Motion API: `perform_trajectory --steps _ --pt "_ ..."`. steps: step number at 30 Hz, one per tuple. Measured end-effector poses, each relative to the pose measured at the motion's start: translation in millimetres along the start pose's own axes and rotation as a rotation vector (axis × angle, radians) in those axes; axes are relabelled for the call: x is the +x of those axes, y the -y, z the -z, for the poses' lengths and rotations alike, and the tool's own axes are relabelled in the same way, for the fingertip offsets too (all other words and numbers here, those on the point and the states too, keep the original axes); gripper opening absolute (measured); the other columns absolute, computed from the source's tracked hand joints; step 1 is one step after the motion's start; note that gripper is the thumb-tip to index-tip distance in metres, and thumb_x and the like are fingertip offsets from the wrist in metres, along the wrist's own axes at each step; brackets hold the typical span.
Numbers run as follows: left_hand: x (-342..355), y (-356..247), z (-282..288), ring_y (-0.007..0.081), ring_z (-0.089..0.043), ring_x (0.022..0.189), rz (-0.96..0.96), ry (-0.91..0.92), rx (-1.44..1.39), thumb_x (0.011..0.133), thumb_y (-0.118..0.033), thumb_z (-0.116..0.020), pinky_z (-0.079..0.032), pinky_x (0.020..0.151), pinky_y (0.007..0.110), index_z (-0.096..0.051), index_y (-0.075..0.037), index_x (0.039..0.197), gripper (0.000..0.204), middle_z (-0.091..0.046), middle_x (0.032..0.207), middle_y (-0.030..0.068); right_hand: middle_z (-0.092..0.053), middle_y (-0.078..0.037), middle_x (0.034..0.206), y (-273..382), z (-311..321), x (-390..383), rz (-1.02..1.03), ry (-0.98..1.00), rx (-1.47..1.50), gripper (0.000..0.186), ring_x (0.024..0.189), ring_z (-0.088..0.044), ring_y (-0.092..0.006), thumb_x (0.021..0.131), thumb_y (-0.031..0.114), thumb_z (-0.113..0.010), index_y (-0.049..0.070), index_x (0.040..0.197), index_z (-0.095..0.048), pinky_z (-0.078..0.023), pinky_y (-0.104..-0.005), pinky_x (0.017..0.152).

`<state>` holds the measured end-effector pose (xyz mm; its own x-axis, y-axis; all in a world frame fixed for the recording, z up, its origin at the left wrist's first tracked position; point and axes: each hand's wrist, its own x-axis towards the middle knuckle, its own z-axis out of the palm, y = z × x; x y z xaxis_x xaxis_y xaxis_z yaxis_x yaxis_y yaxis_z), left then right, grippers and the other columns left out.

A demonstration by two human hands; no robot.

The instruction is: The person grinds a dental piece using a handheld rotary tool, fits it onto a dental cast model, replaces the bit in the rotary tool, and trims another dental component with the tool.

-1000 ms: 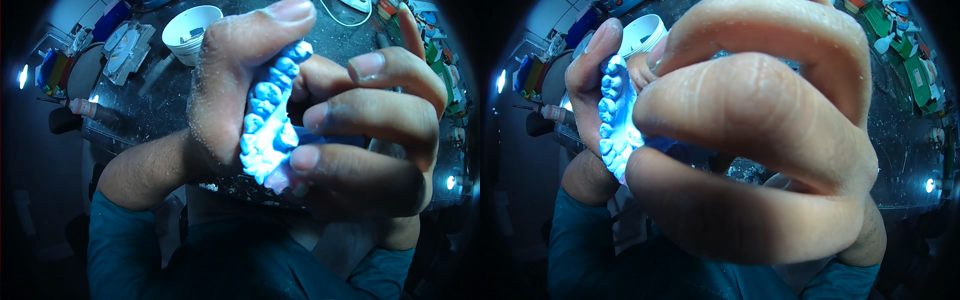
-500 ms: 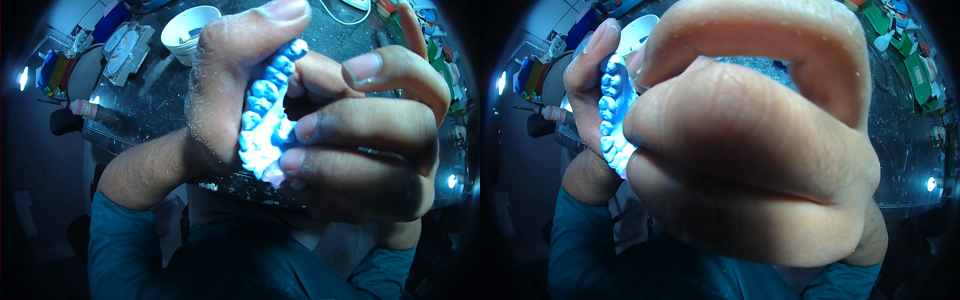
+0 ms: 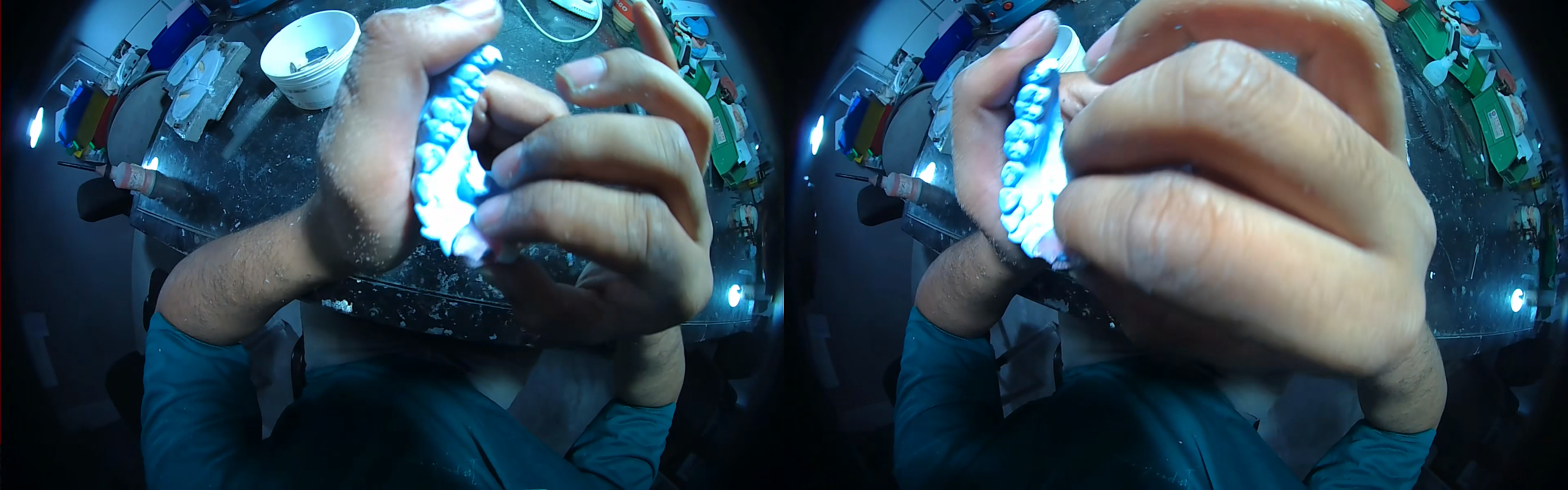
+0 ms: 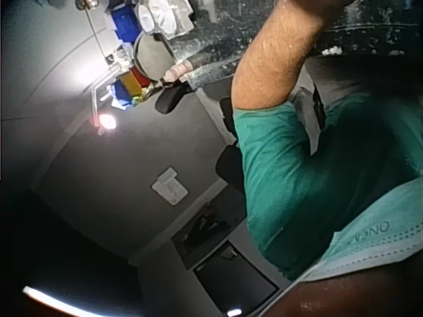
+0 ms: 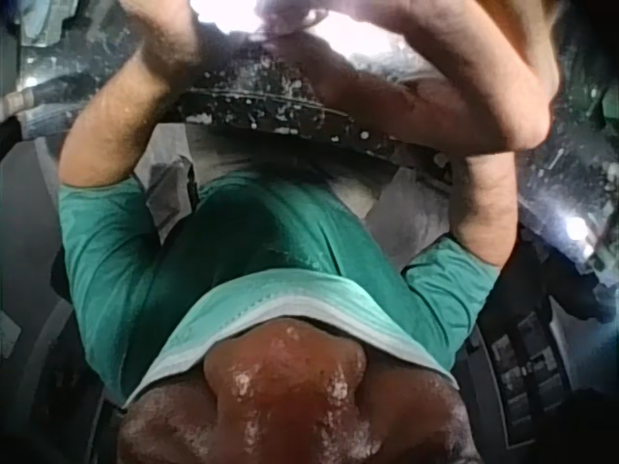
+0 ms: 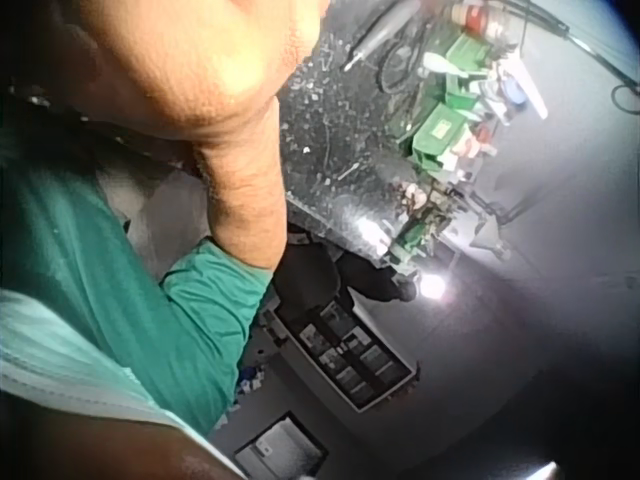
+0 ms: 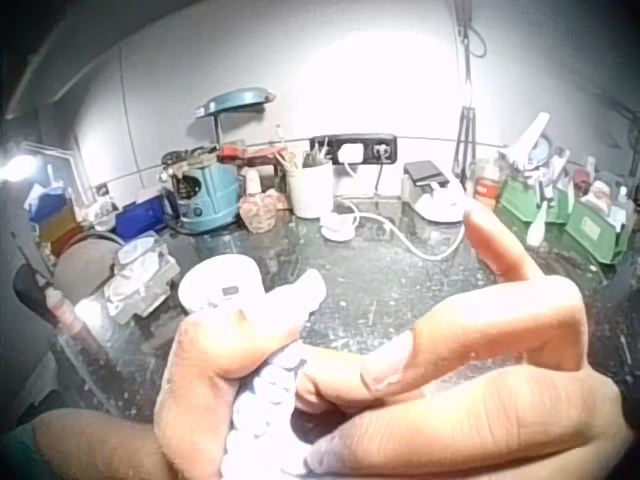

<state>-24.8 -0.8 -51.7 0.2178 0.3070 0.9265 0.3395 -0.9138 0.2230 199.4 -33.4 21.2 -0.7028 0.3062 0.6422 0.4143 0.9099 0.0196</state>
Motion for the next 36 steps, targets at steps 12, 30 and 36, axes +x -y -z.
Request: perform_trajectory --steps 12,30,36 --pt "-1 0 -17 0.0210 -0.057 0.107 0.216 0.051 -0.232 0.079 -0.030 -0.076 -0.038 0.097 0.035 -0.047 0.002 0.131 0.068 -0.057 0.117 0.0147 -0.068 -0.009 0.092 -13 -2 0 0.086 0.010 0.054 0.031 0.112 -0.056 -0.0311 0.068 0.020 -0.080 0.006 0.094 -0.071 -0.032 -0.0584 0.111" --pt "-2 2 -24 0.0177 -0.054 0.093 0.368 0.081 -0.413 0.086 -0.038 -0.062 -0.038 0.084 0.031 -0.050 0.001 0.127 0.058 -0.056 0.105 0.0110 -0.069 -0.012 0.090 -22 -11 -3 0.072 -0.026 0.089 0.031 0.108 -0.058 -0.0315 0.067 0.017 -0.078 0.002 0.093 -0.071 -0.030 -0.0576 0.111" --pt "-1 1 -26 0.0166 -0.053 0.089 0.402 0.081 -0.465 0.088 -0.041 -0.057 -0.038 0.080 0.030 -0.050 0.001 0.126 0.057 -0.056 0.101 0.0098 -0.069 -0.012 0.091 -25 -10 -4 0.094 -0.017 0.120 0.029 0.110 -0.057 -0.0315 0.068 0.017 -0.077 0.003 0.093 -0.072 -0.029 -0.0580 0.112"
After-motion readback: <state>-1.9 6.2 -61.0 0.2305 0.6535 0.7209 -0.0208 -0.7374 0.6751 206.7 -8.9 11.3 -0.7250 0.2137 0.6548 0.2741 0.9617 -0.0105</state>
